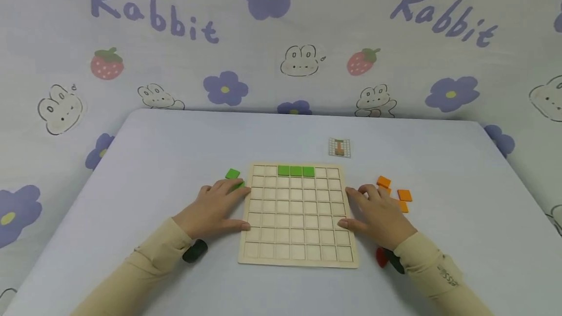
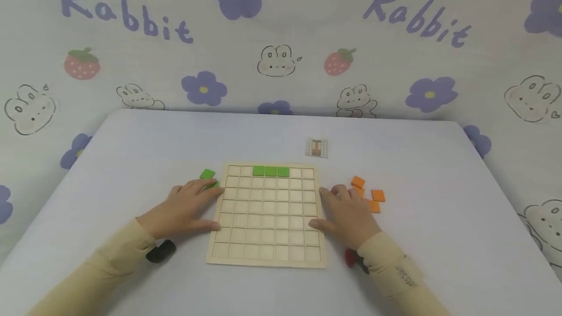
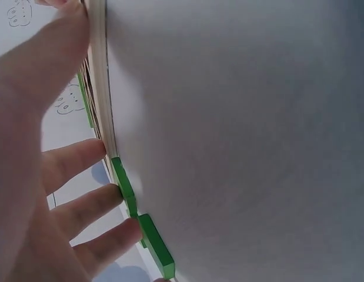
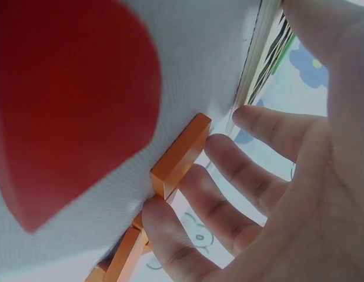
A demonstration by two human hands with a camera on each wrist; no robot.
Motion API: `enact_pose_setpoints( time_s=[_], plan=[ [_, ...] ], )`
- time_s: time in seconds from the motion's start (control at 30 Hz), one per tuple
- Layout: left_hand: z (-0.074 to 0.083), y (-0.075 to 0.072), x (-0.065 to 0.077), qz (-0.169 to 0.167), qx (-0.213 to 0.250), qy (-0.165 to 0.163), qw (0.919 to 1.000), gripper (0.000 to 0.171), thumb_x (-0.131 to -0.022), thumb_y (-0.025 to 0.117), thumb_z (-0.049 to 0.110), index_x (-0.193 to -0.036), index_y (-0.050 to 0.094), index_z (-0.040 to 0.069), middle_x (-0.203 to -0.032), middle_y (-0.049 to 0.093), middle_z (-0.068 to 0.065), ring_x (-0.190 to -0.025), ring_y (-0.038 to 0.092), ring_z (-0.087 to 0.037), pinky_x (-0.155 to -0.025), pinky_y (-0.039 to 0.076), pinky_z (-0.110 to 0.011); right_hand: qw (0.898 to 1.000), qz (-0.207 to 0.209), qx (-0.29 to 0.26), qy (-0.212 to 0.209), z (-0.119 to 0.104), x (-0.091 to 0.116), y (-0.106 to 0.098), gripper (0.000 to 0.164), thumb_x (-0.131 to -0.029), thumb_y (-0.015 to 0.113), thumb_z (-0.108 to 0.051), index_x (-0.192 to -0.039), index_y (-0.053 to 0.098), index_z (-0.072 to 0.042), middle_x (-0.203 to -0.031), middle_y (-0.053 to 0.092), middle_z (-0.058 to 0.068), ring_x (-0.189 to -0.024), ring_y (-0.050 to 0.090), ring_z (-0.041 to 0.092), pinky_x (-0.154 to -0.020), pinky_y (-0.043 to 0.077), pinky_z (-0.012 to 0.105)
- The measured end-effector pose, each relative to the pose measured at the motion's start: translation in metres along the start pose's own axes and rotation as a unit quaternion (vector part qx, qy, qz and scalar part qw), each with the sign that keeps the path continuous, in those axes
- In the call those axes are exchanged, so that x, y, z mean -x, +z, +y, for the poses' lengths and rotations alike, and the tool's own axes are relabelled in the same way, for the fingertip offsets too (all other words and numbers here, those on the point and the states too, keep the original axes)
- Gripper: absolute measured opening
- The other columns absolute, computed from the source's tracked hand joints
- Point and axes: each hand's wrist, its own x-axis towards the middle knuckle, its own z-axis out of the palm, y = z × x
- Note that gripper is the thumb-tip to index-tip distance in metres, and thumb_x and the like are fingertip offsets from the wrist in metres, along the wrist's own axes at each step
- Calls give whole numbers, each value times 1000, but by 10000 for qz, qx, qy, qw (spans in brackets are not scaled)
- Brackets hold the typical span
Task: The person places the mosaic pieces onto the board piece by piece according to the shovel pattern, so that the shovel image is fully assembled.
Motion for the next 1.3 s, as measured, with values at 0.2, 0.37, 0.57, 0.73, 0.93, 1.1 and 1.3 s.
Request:
enact_pose_setpoints(
  time_s=[0.2, 0.37, 0.57, 0.73, 0.93, 1.1, 1.3],
  plan=[
    [-8, -6, 15, 139, 84, -278, 9995, 80, -77, 67, 63, -139, 47, 15, -144, 41, -13, -133, 39, -34, -91, 34, -58, 9997, 45, -58, -240, -12, -15, 3, 73, -82, 67, -54, -137, 51, -9, -119, 53, 14, -96, 50, 29, -70, 44, 42],
    [-7, -11, 19, 171, 52, -374, 9991, 79, -78, 68, 61, -138, 48, 15, -144, 42, -14, -132, 40, -35, -90, 35, -58, 9993, 46, -57, -361, -16, -21, 3, 73, -83, 67, -53, -137, 51, -7, -119, 53, 14, -96, 50, 30, -73, 46, 43],
    [-5, -14, 21, 232, 13, -324, 9992, 78, -78, 69, 59, -138, 48, 13, -142, 44, -15, -130, 42, -36, -89, 37, -58, 9993, -1, 33, -370, -17, -22, 2, 73, -84, 66, -53, -137, 50, -5, -120, 53, 16, -98, 51, 32, -78, 48, 45],
    [-3, -14, 18, 236, -35, -232, 9994, 79, -79, 68, 59, -139, 48, 12, -143, 44, -16, -129, 43, -37, -88, 38, -58, 9994, 0, 180, -304, -17, -19, 0, 74, -83, 67, -53, -137, 50, -6, -120, 54, 17, -96, 52, 32, -76, 49, 45],
    [1, -16, 13, 248, -58, -175, 9995, 79, -78, 70, 57, -138, 48, 11, -142, 44, -16, -128, 45, -37, -87, 38, -58, 9999, -123, 31, -59, -11, -12, -8, 77, -83, 66, -54, -140, 47, -6, -123, 53, 18, -106, 51, 35, -84, 49, 47],
    [6, -13, 6, 227, 65, -95, 9997, 78, -78, 70, 57, -139, 48, 13, -143, 44, -15, -129, 44, -36, -88, 38, -57, 9971, -369, -348, 564, 14, 1, -25, 74, -84, 69, -48, -141, 46, -7, -129, 49, 20, -108, 47, 35, -86, 48, 47],
    [11, -4, -2, 209, 168, 11, 9996, 78, -78, 69, 58, -139, 47, 13, -143, 44, -15, -130, 43, -36, -89, 37, -56, 9914, -684, -285, 1078, 58, 20, -45, 69, -87, 68, -39, -141, 43, -5, -130, 46, 22, -114, 43, 39, -93, 45, 54]
  ],
)
